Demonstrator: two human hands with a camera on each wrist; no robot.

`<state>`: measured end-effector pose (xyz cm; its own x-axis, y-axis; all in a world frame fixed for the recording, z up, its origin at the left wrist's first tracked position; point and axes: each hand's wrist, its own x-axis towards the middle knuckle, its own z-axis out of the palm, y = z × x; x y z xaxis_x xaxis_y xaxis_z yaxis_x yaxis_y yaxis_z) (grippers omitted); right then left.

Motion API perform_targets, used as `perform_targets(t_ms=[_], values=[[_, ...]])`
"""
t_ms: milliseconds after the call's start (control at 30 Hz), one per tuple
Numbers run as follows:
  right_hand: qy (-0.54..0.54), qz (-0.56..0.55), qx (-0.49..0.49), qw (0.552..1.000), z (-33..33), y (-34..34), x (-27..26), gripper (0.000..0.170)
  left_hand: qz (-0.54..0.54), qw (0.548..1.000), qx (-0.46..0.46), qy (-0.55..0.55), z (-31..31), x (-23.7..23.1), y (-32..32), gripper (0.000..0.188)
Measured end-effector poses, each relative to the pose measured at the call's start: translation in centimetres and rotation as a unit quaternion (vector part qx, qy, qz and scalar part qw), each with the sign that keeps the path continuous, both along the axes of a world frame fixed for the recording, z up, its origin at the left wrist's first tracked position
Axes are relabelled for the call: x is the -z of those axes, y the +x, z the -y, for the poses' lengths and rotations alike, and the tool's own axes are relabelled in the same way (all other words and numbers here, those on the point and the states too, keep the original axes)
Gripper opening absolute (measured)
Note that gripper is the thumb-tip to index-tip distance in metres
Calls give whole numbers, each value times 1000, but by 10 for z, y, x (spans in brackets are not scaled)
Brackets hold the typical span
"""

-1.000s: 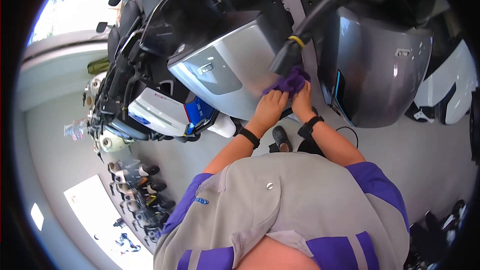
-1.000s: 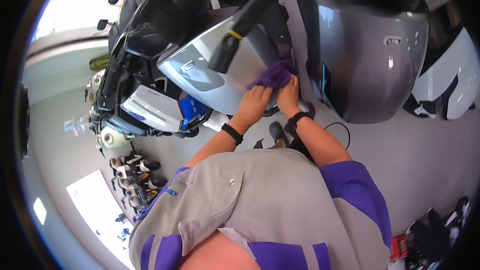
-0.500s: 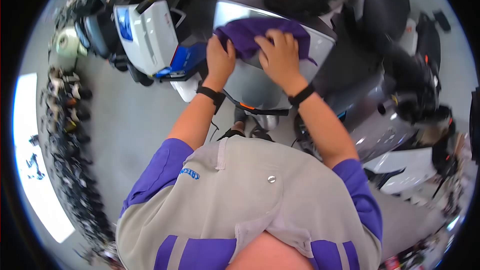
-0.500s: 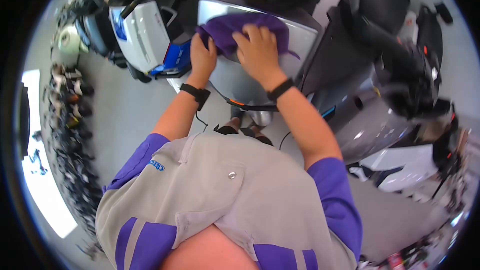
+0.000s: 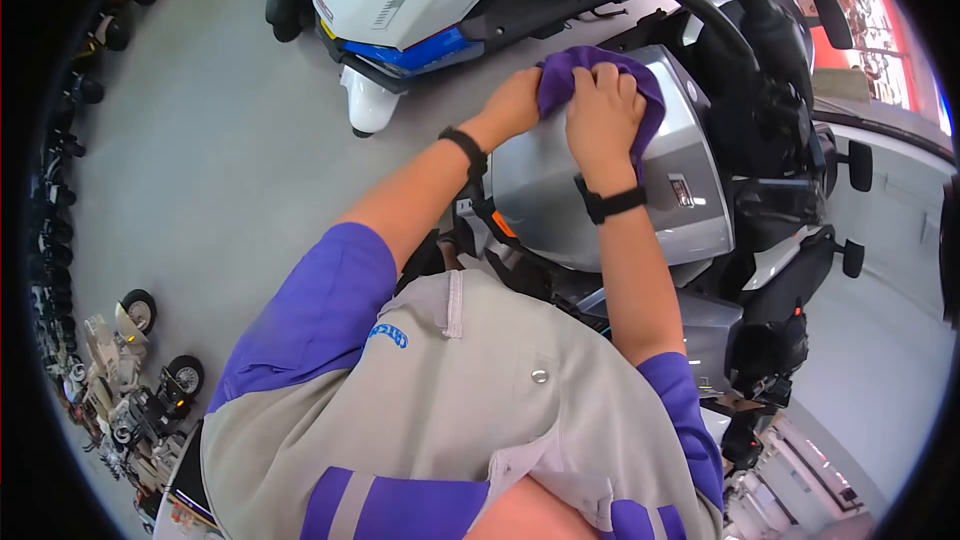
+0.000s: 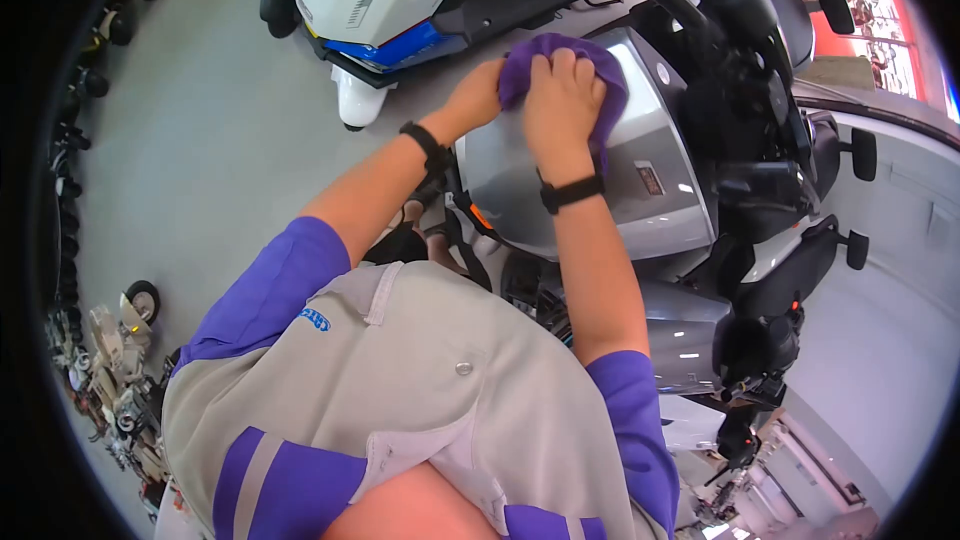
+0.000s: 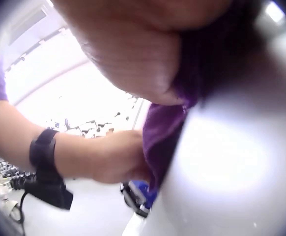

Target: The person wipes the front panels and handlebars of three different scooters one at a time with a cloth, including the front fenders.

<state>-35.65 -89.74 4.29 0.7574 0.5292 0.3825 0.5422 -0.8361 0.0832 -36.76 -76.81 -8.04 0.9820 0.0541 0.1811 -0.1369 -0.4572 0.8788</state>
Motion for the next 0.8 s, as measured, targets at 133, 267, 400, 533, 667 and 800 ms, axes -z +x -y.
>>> perform_targets(t_ms=[133,267,400,533,667,800], values=[[-197,-87,-18,976,-41,-2,69,15,-110,993,28,-1,-1,76,4,20],[-170,-148,-113,968,-59,-61,126,19,-113,989,-43,-80,-25,144,-79,34],[-61,-280,-142,947,-29,-112,123,21,-130,989,65,-41,-25,114,-141,48],[-70,-319,-58,944,15,-115,58,26,-179,977,103,45,-14,48,-129,40],[24,-109,60,992,34,-71,6,27,-101,993,62,22,-10,-19,-79,37],[60,-16,102,993,11,-43,19,29,26,999,-17,23,12,-20,-35,33]])
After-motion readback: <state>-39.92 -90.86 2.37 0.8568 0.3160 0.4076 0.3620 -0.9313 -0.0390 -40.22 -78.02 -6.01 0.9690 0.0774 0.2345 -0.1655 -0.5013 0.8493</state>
